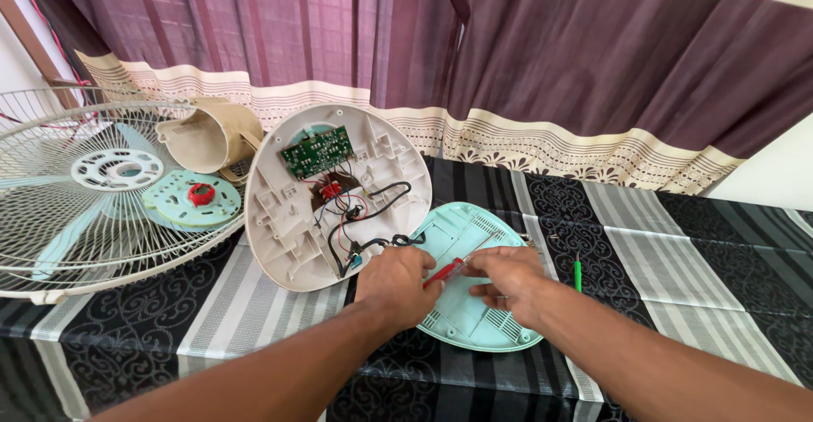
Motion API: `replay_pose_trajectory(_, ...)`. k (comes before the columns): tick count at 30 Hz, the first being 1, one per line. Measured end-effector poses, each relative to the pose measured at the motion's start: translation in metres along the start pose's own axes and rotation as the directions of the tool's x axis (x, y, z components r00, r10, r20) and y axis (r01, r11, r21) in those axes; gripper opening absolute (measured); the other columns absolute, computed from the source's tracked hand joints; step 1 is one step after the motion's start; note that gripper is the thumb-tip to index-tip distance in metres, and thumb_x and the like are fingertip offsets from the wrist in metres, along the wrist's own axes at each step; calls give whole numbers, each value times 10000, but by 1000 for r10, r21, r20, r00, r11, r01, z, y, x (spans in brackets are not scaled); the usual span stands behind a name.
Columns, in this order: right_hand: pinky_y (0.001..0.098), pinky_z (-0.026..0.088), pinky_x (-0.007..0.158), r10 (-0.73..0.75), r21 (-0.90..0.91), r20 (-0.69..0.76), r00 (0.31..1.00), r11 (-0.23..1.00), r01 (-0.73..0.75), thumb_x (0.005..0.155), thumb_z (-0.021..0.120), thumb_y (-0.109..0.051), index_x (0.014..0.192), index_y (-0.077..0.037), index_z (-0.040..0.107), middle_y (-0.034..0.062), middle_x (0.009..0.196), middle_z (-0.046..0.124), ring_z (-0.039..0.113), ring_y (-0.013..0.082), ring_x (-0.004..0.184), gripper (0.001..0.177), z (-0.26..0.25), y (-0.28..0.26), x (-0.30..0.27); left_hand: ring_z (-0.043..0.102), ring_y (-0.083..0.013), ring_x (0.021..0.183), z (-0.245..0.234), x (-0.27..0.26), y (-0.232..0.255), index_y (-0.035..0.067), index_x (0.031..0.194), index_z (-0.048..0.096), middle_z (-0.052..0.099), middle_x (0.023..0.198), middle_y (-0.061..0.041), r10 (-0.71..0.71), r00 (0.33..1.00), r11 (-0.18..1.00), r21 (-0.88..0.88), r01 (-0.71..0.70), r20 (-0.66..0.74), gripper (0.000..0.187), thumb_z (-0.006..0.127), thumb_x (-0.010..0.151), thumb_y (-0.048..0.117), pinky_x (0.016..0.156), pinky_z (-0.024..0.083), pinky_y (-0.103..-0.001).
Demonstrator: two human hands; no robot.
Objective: The person uses a screwdriver to loosen and remove screws from a circuit board inside the disassembled base of an electric fan. They detach wires from the board, set the board aside, and then reattach the wires and reposition the board within the base housing.
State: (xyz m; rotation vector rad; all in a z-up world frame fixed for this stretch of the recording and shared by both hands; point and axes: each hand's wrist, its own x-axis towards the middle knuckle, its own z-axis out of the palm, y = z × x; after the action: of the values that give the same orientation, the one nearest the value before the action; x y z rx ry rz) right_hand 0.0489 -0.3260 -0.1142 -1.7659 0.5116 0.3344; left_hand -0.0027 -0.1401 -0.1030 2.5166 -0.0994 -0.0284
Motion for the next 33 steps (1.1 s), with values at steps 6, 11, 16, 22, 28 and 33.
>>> replay_pose_trajectory(6,329,509,644,-93,28,-36,995,995,94,921,686,-172,1022,-88,701,54,986,784,691,183,757,132,0,-24,-28,753,-234,942,-19,-6,-2,182,1081,772,789,1022,-18,4,996,993,-116,-14,-91,297,755,811,307,878,588,-381)
replay_pose_trajectory(11,338,507,641,-142,41,-63,988,989,144,916,690,-166,1034,-85,700,71,993,774,681,189,738,143,5,-35,-56,771,-233,857,-37,-14,-7,157,985,799,808,929,-26,84,980,983,-147,-112,-183,226,748,806,286,833,604,-370)
replay_pose_trajectory(16,340,513,639,-185,34,-68,980,982,188,918,681,-159,1028,-69,709,72,973,769,683,190,731,145,16,-46,-75,773,-228,840,-53,-24,-5,171,988,796,803,923,-24,79,965,975,-184,-127,-249,218,741,815,291,804,606,-369)
replay_pose_trajectory(22,342,515,636,-250,84,-30,968,964,252,907,685,-145,1016,-67,702,78,957,759,675,197,728,135,36,-62,-89,764,-238,847,-79,-37,-8,220,1031,779,804,927,0,-5,950,978,-198,-60,-313,224,726,829,303,801,588,-396)
replay_pose_trajectory(28,339,509,629,-298,81,35,954,952,294,902,693,-155,1005,-82,705,63,948,767,675,184,721,128,72,-77,-100,755,-234,877,-105,-51,-28,224,1023,778,803,938,11,-34,912,980,-192,-50,-409,222,719,823,302,813,576,-398)
replay_pose_trajectory(33,330,507,612,-347,91,97,933,936,339,897,687,-144,979,-84,710,58,907,767,686,177,704,104,105,-85,-106,753,-230,904,-132,-63,-50,204,1029,770,800,960,17,-73,866,984,-176,-17,-495,241,717,832,331,807,579,-402)
